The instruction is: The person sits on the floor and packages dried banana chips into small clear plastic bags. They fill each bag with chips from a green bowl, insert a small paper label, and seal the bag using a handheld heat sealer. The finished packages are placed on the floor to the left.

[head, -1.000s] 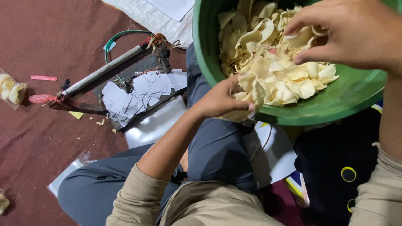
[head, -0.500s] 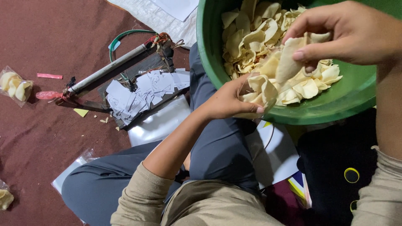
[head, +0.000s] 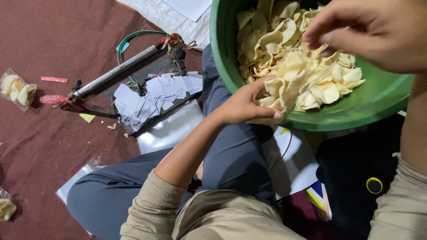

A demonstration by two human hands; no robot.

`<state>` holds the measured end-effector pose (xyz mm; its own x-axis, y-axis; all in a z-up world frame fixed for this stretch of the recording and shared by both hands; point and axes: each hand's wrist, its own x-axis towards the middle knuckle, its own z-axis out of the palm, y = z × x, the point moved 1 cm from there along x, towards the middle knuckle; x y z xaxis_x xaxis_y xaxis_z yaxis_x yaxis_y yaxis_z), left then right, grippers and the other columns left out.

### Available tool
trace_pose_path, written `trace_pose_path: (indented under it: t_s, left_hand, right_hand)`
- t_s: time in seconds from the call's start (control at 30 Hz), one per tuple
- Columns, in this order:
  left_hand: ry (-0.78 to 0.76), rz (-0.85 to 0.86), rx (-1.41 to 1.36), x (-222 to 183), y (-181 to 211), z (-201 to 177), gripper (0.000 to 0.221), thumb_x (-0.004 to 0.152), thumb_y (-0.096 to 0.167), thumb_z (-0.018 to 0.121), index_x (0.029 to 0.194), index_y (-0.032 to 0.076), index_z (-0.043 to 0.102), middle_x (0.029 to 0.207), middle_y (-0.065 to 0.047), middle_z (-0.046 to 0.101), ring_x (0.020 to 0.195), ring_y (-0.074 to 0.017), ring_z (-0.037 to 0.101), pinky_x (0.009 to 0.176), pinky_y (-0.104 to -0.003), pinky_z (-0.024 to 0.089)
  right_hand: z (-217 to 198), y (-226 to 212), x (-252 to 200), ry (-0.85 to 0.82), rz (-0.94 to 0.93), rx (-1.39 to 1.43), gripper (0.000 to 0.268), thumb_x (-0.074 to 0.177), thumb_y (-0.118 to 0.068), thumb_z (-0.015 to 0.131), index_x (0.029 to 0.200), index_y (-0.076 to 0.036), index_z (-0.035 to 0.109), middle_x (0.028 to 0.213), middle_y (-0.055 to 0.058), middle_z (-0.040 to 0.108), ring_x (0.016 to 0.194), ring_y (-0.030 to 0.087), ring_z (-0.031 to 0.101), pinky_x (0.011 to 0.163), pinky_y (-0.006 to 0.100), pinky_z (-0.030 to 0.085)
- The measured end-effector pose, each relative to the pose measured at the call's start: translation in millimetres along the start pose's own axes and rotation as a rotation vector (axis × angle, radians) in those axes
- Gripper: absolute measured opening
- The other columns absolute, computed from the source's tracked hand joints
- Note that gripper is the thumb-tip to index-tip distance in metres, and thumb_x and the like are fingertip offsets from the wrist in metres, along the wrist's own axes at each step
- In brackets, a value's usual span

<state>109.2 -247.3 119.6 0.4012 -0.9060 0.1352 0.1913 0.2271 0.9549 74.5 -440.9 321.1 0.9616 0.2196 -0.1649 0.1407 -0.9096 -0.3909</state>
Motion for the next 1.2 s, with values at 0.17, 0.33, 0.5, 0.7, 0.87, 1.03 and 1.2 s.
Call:
trace_pose_path:
  t_s: [0.17, 0.33, 0.5, 0.7, 0.87, 1.03, 1.2]
  left_hand:
    - [-0.03, 0.046, -0.141, -5, -6, 1, 0.078, 0.085, 0.012, 0.085, 0.15, 0.006, 0.043, 0.136, -0.007, 0.062, 0.126, -0.0173, 0.06, 0.112, -0.033, 0.049]
    - [0.029, 0.127, 0.349, -22, -4, -3, 0.084, 0.085, 0.037, 0.084, 0.154, 0.015, 0.042, 0.146, -0.005, 0.058, 0.128, -0.019, 0.061, 0.109, -0.033, 0.048]
    - [-0.029, 0.073, 0.376, -37, -5, -1, 0.086, 0.084, 0.043, 0.08, 0.154, 0.013, 0.04, 0.144, -0.005, 0.062, 0.124, -0.0199, 0.065, 0.104, -0.033, 0.051]
    - [-0.046, -0.042, 0.135, -76, -17, -12, 0.092, 0.078, 0.038, 0.084, 0.152, 0.007, 0.039, 0.138, -0.005, 0.064, 0.122, -0.0157, 0.061, 0.109, -0.032, 0.049]
    - [-0.121, -0.102, 0.227, -146, -45, -14, 0.092, 0.08, 0.037, 0.073, 0.159, 0.014, 0.032, 0.149, -0.011, 0.056, 0.125, -0.0243, 0.06, 0.106, -0.039, 0.051]
    - [0.11, -0.029, 0.057, -213, -75, 11, 0.095, 0.064, 0.026, 0.093, 0.145, 0.0, 0.052, 0.118, -0.025, 0.067, 0.102, -0.0302, 0.065, 0.086, -0.047, 0.058]
    - [0.325, 0.064, 0.07, -252, -87, 22, 0.079, 0.066, 0.031, 0.097, 0.129, 0.002, 0.06, 0.114, -0.016, 0.066, 0.099, -0.026, 0.066, 0.088, -0.045, 0.057]
  right_hand:
    - [6, 18, -15, 0.219, -0.094, 0.293, 0.015, 0.121, 0.007, 0.049, 0.124, 0.014, 0.062, 0.119, 0.023, 0.066, 0.105, 0.028, 0.065, 0.093, 0.036, 0.059]
    - [5, 4, -9, 0.137, -0.164, 0.112, 0.04, 0.099, 0.001, 0.067, 0.138, 0.008, 0.063, 0.126, 0.024, 0.07, 0.106, 0.029, 0.071, 0.089, 0.035, 0.057]
    - [29, -11, -4, 0.042, -0.236, -0.089, 0.035, 0.083, -0.031, 0.08, 0.114, -0.015, 0.077, 0.107, -0.001, 0.079, 0.088, 0.012, 0.072, 0.062, 0.029, 0.054]
    - [52, -40, -6, 0.154, -0.53, -0.236, 0.013, 0.094, -0.021, 0.078, 0.098, -0.008, 0.077, 0.1, 0.0, 0.076, 0.094, 0.028, 0.064, 0.089, 0.04, 0.051]
    - [169, -60, -15, -0.152, -0.512, -0.226, 0.036, 0.087, -0.028, 0.073, 0.122, -0.021, 0.073, 0.104, 0.006, 0.078, 0.081, 0.028, 0.073, 0.064, 0.042, 0.06]
    - [253, -98, -15, -0.138, -0.572, -0.09, 0.021, 0.095, -0.035, 0.065, 0.082, -0.019, 0.067, 0.084, -0.002, 0.068, 0.077, 0.023, 0.069, 0.066, 0.036, 0.054]
    - [292, -124, -1, -0.116, -0.615, -0.127, 0.029, 0.091, -0.04, 0.065, 0.069, -0.024, 0.057, 0.074, -0.01, 0.055, 0.07, 0.014, 0.059, 0.06, 0.032, 0.044]
